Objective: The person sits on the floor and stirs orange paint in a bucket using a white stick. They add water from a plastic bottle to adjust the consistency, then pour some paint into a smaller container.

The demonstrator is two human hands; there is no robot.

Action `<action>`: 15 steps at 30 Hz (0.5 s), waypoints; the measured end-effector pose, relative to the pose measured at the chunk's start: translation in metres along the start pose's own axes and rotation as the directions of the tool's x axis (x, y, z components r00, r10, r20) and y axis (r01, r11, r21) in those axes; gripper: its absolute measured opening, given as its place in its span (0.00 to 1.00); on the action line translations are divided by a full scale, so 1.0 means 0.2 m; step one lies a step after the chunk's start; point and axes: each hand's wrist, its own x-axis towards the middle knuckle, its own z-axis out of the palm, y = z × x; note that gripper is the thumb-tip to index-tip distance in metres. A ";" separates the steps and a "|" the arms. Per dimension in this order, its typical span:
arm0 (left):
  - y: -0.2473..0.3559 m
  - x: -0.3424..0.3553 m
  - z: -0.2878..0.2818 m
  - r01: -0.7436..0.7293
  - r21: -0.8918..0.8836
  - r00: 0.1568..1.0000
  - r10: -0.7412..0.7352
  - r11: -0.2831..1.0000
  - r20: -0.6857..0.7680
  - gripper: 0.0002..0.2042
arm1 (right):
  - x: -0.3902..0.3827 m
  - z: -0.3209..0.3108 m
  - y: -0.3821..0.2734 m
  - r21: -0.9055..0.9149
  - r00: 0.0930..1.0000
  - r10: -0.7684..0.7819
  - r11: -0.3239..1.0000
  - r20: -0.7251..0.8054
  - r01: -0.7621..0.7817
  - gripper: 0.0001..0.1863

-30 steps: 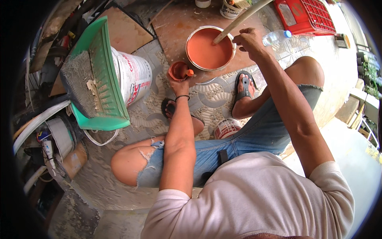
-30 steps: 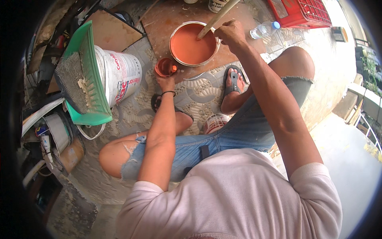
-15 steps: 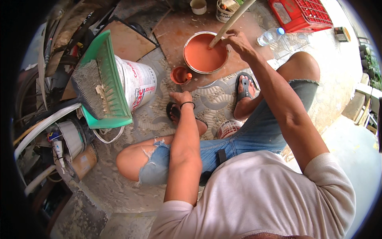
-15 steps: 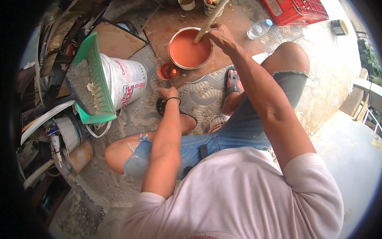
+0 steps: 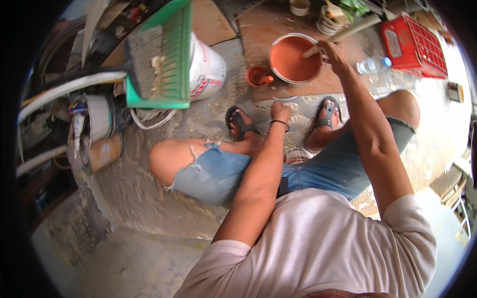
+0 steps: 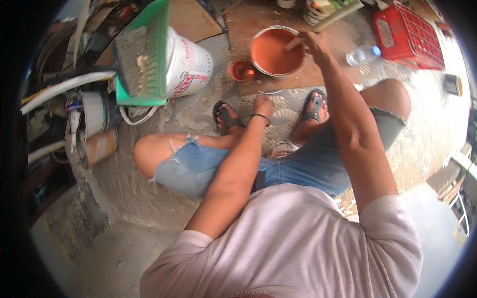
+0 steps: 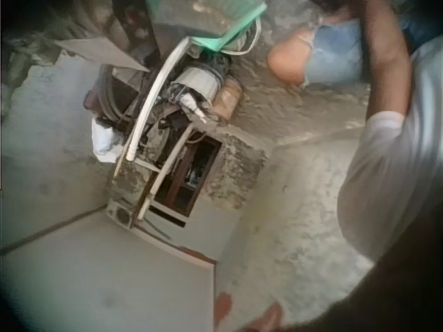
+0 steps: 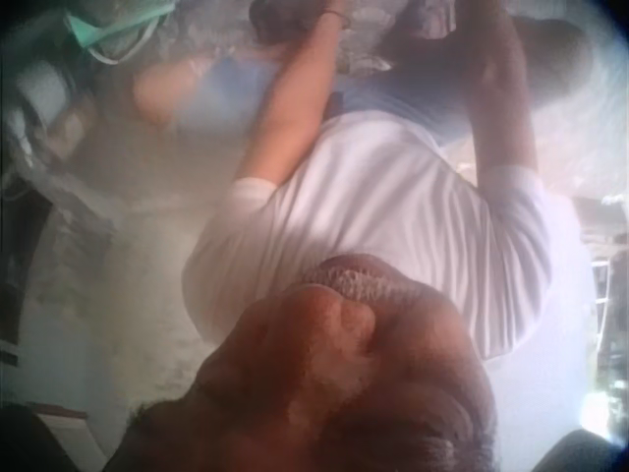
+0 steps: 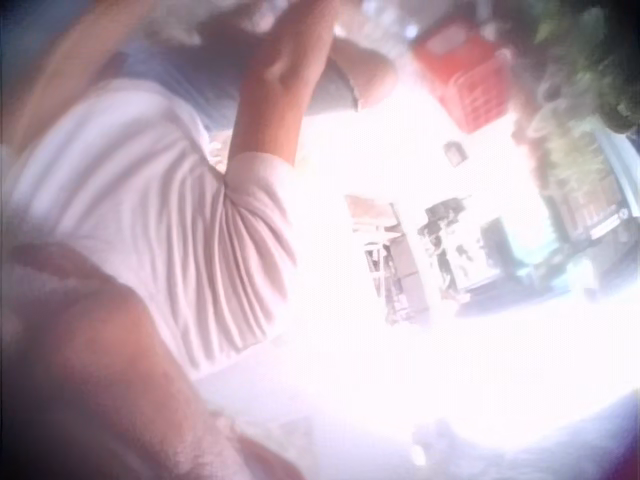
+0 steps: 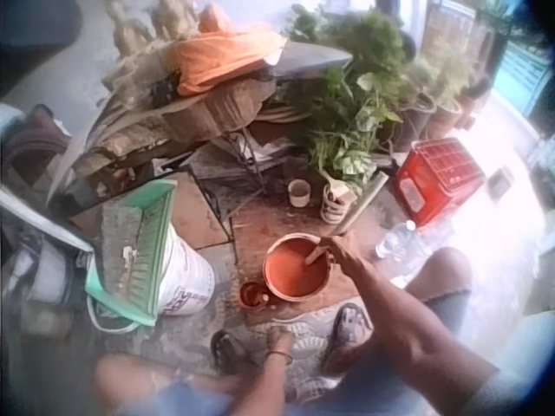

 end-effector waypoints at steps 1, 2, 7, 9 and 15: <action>0.01 0.01 0.01 -0.034 -0.003 0.999 0.034 0.999 0.042 0.08 | 0.01 0.00 0.01 0.035 0.999 -0.027 0.999 0.034 0.025 0.20; -0.04 0.04 0.02 -0.032 0.057 0.996 0.036 0.998 -0.076 0.09 | 0.01 0.04 0.02 0.074 0.995 -0.013 0.997 0.101 0.006 0.21; 0.10 0.04 0.14 -0.108 -0.079 0.992 0.102 0.991 -0.079 0.08 | 0.13 -0.04 0.11 0.035 0.996 0.012 0.999 0.087 -0.015 0.24; -0.07 0.15 0.11 -0.188 -0.024 0.975 0.184 0.982 -0.123 0.09 | 0.06 0.11 0.08 0.090 0.994 -0.008 0.996 0.106 -0.002 0.18; -0.01 0.39 0.26 0.328 -0.887 0.934 -0.251 0.326 0.253 0.21 | 0.15 0.11 0.12 -0.070 0.983 -0.182 0.980 0.031 0.184 0.16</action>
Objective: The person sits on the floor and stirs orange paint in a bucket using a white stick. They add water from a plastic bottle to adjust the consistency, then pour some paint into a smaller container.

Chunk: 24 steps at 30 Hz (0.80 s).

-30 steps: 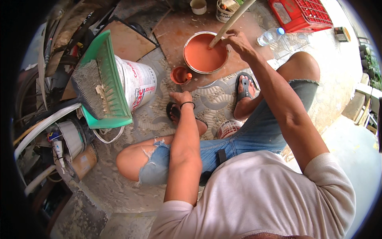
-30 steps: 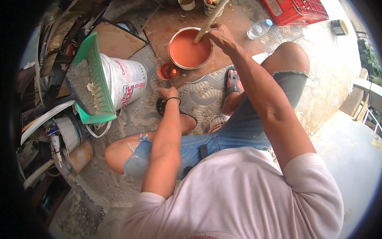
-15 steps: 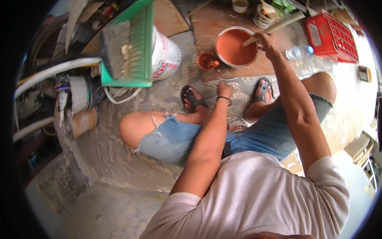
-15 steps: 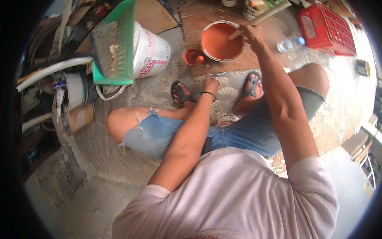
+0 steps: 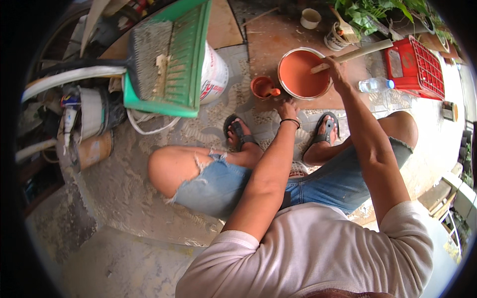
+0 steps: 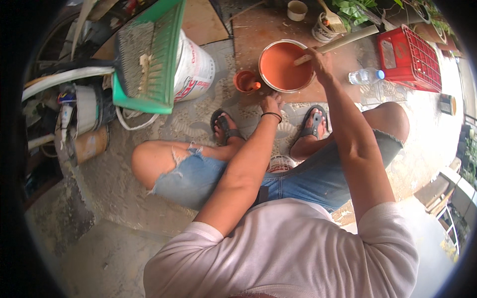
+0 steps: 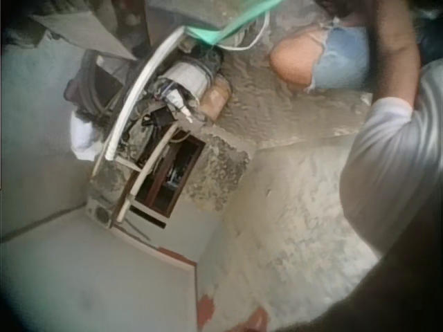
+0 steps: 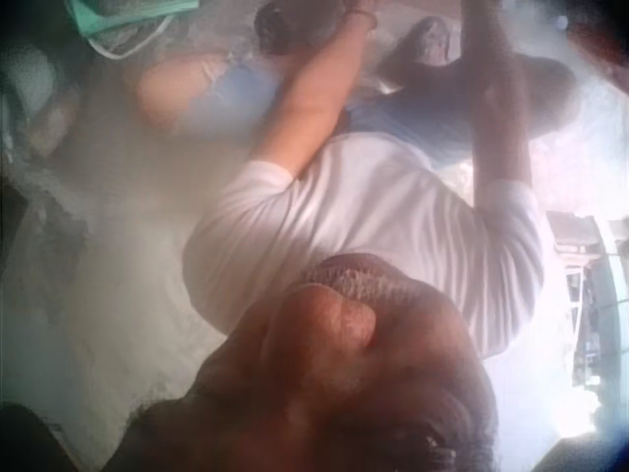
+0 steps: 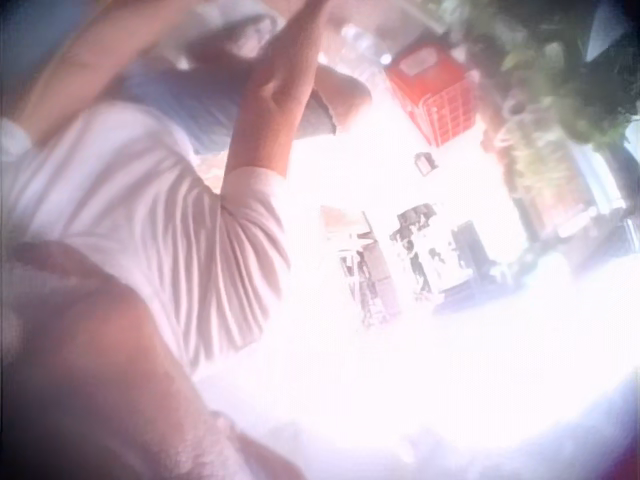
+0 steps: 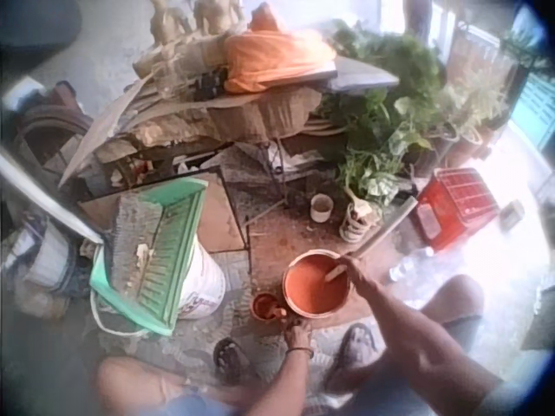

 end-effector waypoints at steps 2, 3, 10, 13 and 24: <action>-0.02 0.03 0.11 0.076 -0.045 0.991 -0.080 0.996 -0.108 0.24 | -0.02 -0.04 0.01 -0.047 0.992 -0.096 0.994 0.083 0.100 0.18; -0.02 0.02 0.17 0.112 -0.067 0.979 -0.122 0.991 -0.163 0.26 | -0.03 -0.07 0.02 -0.061 0.990 -0.105 0.992 0.096 0.111 0.19; -0.04 0.10 0.27 -0.134 -0.378 0.936 -0.008 0.916 -0.352 0.10 | -0.12 -0.01 -0.09 0.172 0.968 0.065 0.979 0.242 -0.109 0.30; -0.06 0.03 0.35 -0.209 -0.412 0.924 0.041 0.887 -0.380 0.10 | -0.09 -0.05 -0.05 0.247 0.948 0.128 0.947 0.292 -0.204 0.32; -0.07 -0.15 0.23 -0.061 -0.181 0.934 -0.008 0.982 -0.358 0.13 | -0.24 -0.18 -0.24 -0.178 0.978 0.206 0.965 0.046 -0.194 0.47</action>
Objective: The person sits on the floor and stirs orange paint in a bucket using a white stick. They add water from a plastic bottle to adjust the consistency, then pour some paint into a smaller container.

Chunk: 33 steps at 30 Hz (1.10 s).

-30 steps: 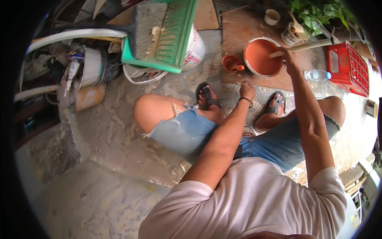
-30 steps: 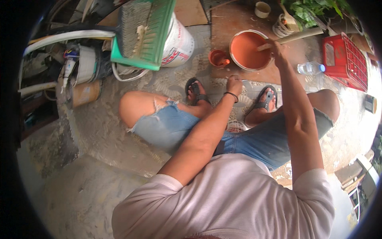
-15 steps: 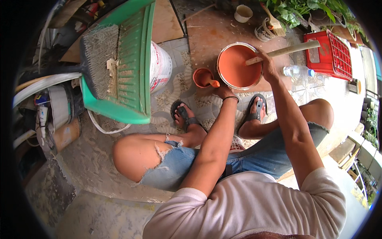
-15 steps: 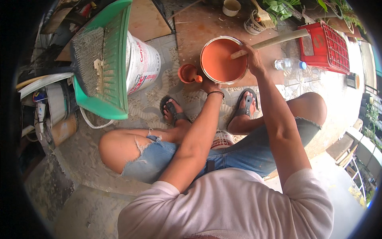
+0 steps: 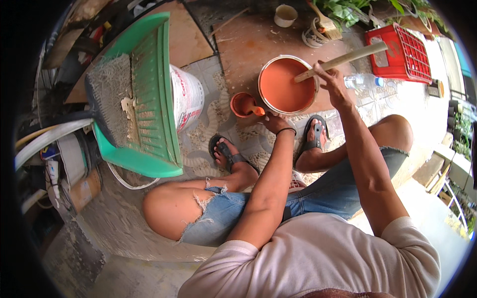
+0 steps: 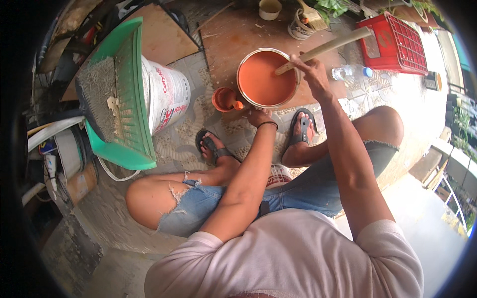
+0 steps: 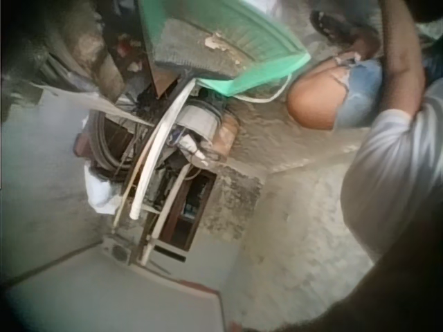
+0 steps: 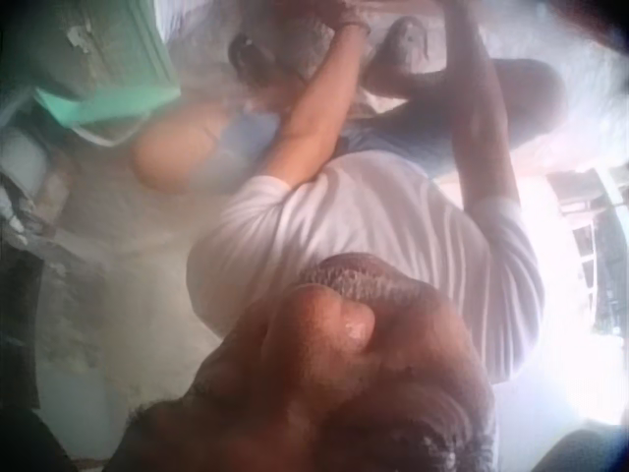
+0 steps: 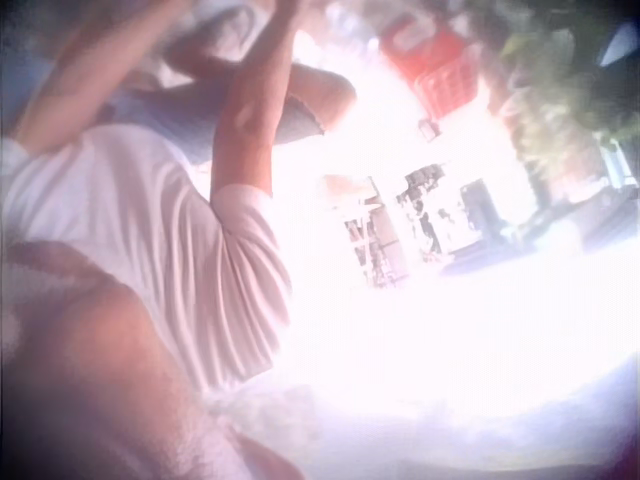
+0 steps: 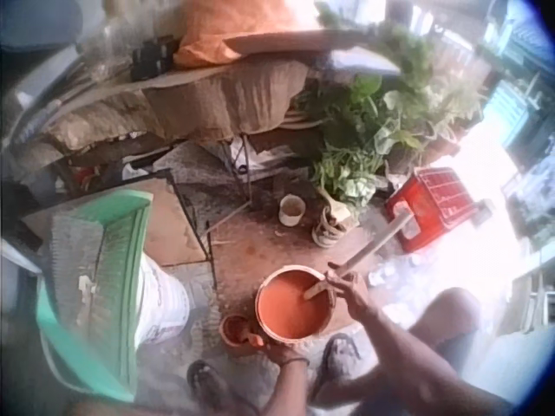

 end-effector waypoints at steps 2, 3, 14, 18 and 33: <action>-0.02 0.02 -0.04 -0.054 0.067 0.997 0.058 0.996 -0.051 0.14 | -0.09 -0.03 -0.13 -0.517 0.999 -0.001 0.856 -0.034 -0.017 0.45; -0.03 0.01 -0.05 -0.076 0.110 0.988 0.090 0.991 -0.126 0.15 | -0.15 -0.04 -0.22 -0.729 0.999 -0.003 0.684 -0.049 -0.034 0.45; 0.02 -0.07 -0.11 -0.261 0.813 0.859 0.510 0.520 -0.050 0.21 | 0.94 0.04 -0.79 -0.784 0.663 -0.540 0.008 0.519 0.621 0.21; 0.00 0.35 -0.44 -0.386 0.920 0.632 0.747 0.072 0.207 0.18 | 1.23 0.33 -0.82 -0.879 0.859 -0.254 0.058 0.445 0.473 0.19; 0.05 0.33 -0.45 -0.333 0.831 0.810 0.586 0.446 0.010 0.18 | 1.56 0.40 -0.68 -0.934 0.913 -0.201 -0.046 0.356 0.354 0.15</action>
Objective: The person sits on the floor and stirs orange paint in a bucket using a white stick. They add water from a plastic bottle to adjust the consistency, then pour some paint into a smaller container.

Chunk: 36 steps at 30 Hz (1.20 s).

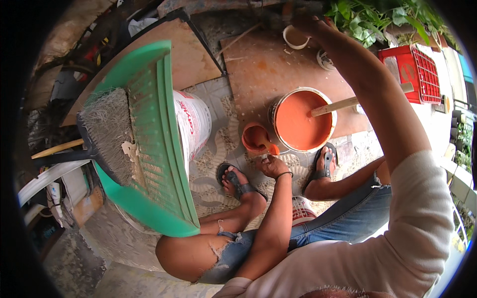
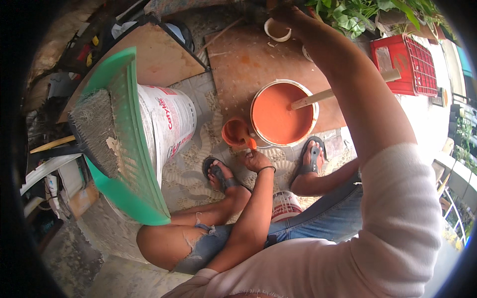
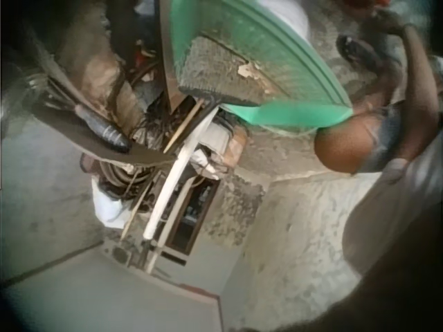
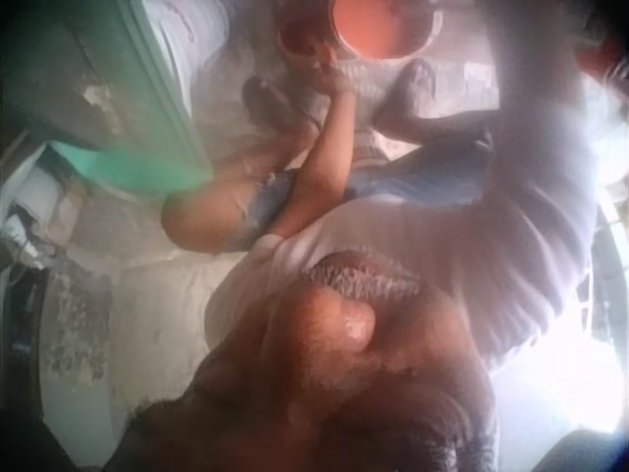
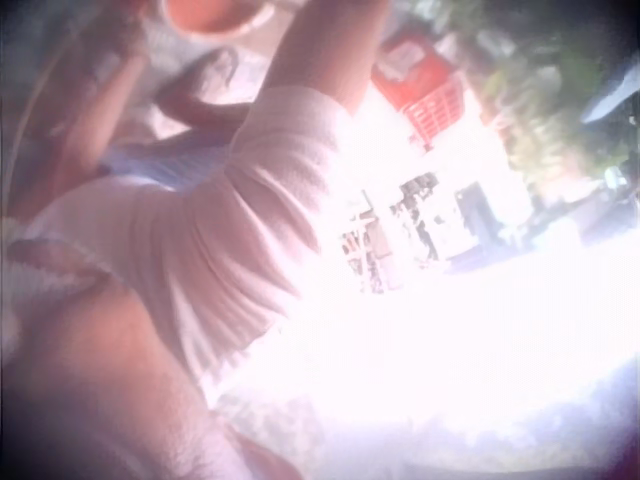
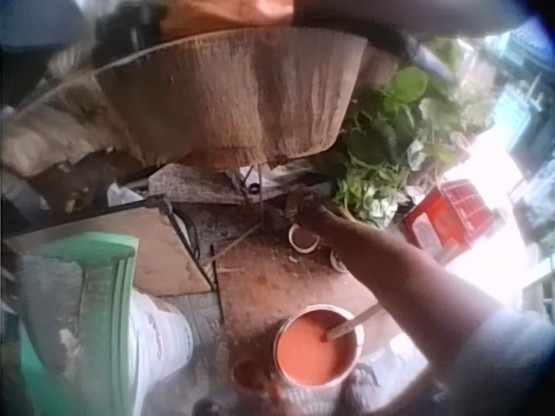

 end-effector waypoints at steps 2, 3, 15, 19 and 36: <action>-0.07 0.06 0.00 -0.097 0.121 0.995 0.097 0.988 0.009 0.17 | -0.11 -0.15 -0.05 0.072 1.000 -0.001 0.997 0.025 -0.001 0.15; -0.07 0.05 -0.01 -0.106 0.149 0.994 0.107 0.983 0.004 0.16 | -0.18 -0.24 -0.08 0.100 0.999 -0.005 0.995 0.034 0.001 0.16; 0.33 -0.34 -0.41 0.691 -0.270 0.712 -0.567 0.671 0.414 0.13 | -1.96 -0.68 -0.21 0.706 0.877 0.062 0.622 -0.477 0.340 0.21; 0.90 -0.87 -0.73 0.630 -0.490 0.603 0.018 0.603 0.797 0.32 | -2.41 -0.63 -0.27 0.740 0.846 0.172 0.590 -0.505 0.323 0.16; 1.17 -1.40 -1.21 0.426 -0.595 0.217 0.562 0.681 0.798 0.29 | -3.16 -0.26 -0.30 0.887 0.875 0.143 0.055 -0.462 0.459 0.25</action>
